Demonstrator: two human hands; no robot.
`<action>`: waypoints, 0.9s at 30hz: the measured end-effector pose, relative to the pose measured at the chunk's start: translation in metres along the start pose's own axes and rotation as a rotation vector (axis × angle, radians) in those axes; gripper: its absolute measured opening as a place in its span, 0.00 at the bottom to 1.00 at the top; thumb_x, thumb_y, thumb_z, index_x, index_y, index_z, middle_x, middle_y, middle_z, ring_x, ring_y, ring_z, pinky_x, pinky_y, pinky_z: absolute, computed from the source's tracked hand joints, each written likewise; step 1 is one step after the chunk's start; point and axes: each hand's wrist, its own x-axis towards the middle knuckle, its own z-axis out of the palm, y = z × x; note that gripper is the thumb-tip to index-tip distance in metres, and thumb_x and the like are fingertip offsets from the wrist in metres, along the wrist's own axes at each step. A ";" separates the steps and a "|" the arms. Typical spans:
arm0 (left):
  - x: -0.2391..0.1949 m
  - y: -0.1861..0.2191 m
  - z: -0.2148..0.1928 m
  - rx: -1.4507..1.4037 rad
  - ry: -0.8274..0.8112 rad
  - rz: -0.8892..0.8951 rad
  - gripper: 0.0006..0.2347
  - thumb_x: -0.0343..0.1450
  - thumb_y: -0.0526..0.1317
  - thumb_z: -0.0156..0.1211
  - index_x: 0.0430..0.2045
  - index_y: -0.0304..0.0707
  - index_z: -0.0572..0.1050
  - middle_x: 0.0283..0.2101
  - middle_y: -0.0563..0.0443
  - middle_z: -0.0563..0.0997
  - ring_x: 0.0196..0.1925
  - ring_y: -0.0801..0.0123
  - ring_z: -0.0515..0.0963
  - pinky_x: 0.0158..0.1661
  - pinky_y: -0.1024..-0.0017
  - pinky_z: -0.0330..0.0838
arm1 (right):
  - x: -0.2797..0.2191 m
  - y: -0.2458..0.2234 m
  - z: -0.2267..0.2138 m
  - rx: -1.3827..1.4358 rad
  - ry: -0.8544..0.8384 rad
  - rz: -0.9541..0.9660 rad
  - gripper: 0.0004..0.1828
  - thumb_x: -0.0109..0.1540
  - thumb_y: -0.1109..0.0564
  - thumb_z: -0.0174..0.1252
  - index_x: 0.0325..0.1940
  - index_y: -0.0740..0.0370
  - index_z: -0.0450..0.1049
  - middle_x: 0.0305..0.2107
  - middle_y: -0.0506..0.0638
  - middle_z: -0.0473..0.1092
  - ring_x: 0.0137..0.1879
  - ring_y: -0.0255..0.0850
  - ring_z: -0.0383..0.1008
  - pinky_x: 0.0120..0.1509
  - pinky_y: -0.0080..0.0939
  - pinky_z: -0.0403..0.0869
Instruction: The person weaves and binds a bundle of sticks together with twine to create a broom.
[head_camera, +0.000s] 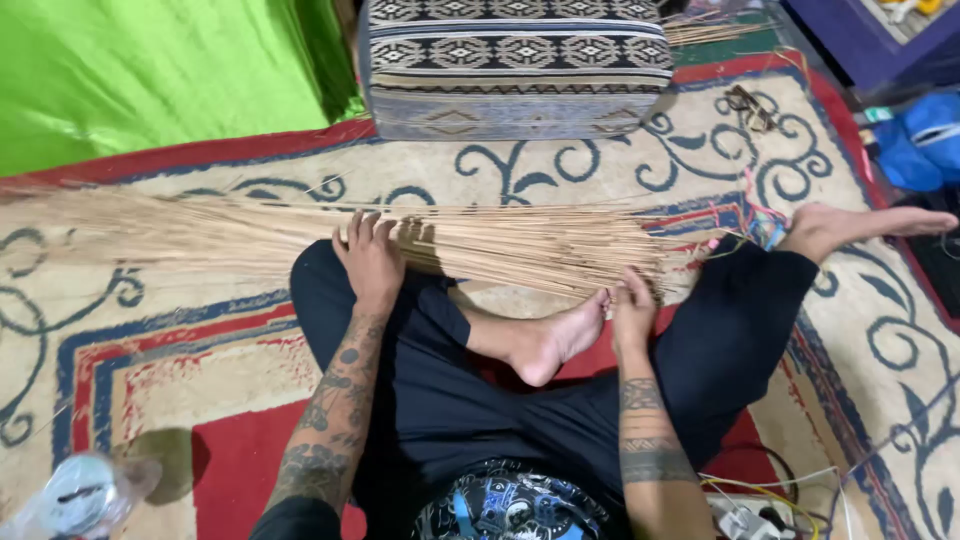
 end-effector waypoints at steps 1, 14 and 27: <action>0.000 -0.005 0.028 -0.014 -0.010 0.021 0.09 0.71 0.37 0.57 0.43 0.51 0.79 0.52 0.53 0.77 0.67 0.56 0.68 0.67 0.44 0.49 | -0.008 -0.008 0.010 -0.002 0.027 0.004 0.22 0.65 0.65 0.52 0.62 0.57 0.75 0.51 0.57 0.70 0.42 0.35 0.70 0.42 0.33 0.79; 0.054 0.116 0.110 -0.229 -0.853 0.186 0.32 0.70 0.64 0.52 0.61 0.40 0.69 0.63 0.43 0.73 0.69 0.55 0.68 0.67 0.50 0.59 | -0.103 -0.034 0.096 -0.050 -0.452 0.729 0.49 0.61 0.31 0.63 0.71 0.60 0.47 0.63 0.63 0.58 0.70 0.56 0.60 0.72 0.54 0.64; 0.068 0.141 0.106 -0.119 -1.165 0.159 0.46 0.56 0.80 0.53 0.69 0.61 0.64 0.70 0.57 0.70 0.70 0.53 0.69 0.67 0.42 0.54 | -0.064 -0.014 0.123 0.980 -0.167 1.021 0.35 0.55 0.42 0.75 0.57 0.56 0.66 0.52 0.51 0.70 0.59 0.46 0.69 0.72 0.51 0.64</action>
